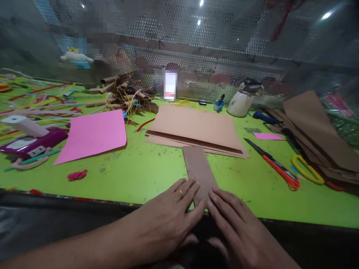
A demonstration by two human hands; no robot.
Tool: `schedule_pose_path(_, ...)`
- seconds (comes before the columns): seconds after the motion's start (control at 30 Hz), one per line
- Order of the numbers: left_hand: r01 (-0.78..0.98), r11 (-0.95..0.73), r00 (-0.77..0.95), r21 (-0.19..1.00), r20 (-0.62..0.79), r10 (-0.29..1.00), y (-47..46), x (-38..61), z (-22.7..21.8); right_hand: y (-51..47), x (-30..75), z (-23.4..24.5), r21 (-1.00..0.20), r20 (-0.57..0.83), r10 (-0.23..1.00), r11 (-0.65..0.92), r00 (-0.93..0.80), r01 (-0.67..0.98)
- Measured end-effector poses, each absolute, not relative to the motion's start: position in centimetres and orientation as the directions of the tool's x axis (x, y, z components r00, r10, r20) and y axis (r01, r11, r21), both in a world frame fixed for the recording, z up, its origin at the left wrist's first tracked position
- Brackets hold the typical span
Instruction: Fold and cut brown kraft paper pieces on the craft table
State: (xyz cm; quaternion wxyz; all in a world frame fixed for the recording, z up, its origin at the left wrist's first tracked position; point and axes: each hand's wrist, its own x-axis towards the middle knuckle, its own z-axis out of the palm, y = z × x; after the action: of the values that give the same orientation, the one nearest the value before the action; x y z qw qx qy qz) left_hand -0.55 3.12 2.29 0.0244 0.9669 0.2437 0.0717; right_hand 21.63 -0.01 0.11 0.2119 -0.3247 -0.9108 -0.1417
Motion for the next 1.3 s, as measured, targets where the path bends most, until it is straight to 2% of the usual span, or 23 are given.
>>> schedule_pose_path(0.17, 0.462, -0.886, 0.874, 0.035, 0.15, 0.461, 3.1, -0.8, 1.5, -0.6, 22.2, -0.3, 0.174, 0.495, 0.547, 0.699, -0.675, 0.694)
schedule_pose_path(0.37, 0.449, -0.89, 0.877, 0.083, 0.146, 0.457, 3.8, -1.4, 1.4, -1.5, 23.0, 0.7, 0.129, 0.435, 0.656, 0.633, -0.617, 0.764)
schedule_pose_path(0.43, 0.462, -0.881, 0.872, 0.104, 0.126, 0.473, 3.9, -1.5, 1.6, -1.6, 23.2, 1.4, 0.097, 0.389, 0.686, 0.633, -0.615, 0.768)
schedule_pose_path(0.6, 0.478, -0.869, 0.866, 0.126, 0.099, 0.491, 3.9, -1.4, 2.3, -0.3, 22.9, 3.7, -0.076, 0.341, 0.784, 0.573, -0.519, 0.816)
schedule_pose_path(0.8, 0.492, -0.862, 0.856, 0.119, 0.11, 0.504, 4.1, -1.4, 2.8, 2.2, 22.6, 3.2, -0.149, 0.186, 0.742, 0.669, -0.644, 0.728)
schedule_pose_path(0.97, 0.418, -0.896, 0.883, 0.152, 0.165, 0.44, 6.3, -1.4, 4.3, 1.8, 23.6, 2.2, -0.215, 0.164, 0.78, 0.626, -0.604, 0.749)
schedule_pose_path(1.03, 0.431, -0.89, 0.877, 0.15, 0.163, 0.452, 7.3, -1.0, 4.6, 1.8, 23.8, 2.7, -0.262, 0.155, 0.788, 0.614, -0.596, 0.745)
schedule_pose_path(1.17, 0.522, -0.847, 0.83, 0.099, 0.17, 0.531, 7.4, 0.1, 4.6, 2.8, 24.2, 4.2, -0.355, 0.114, 0.771, 0.621, -0.626, 0.699)
schedule_pose_path(1.3, 0.581, -0.814, 0.802, -0.003, 0.169, 0.572, 5.7, 1.2, 4.0, 3.7, 24.4, 4.6, -0.317, 0.097, 0.731, 0.666, -0.675, 0.675)
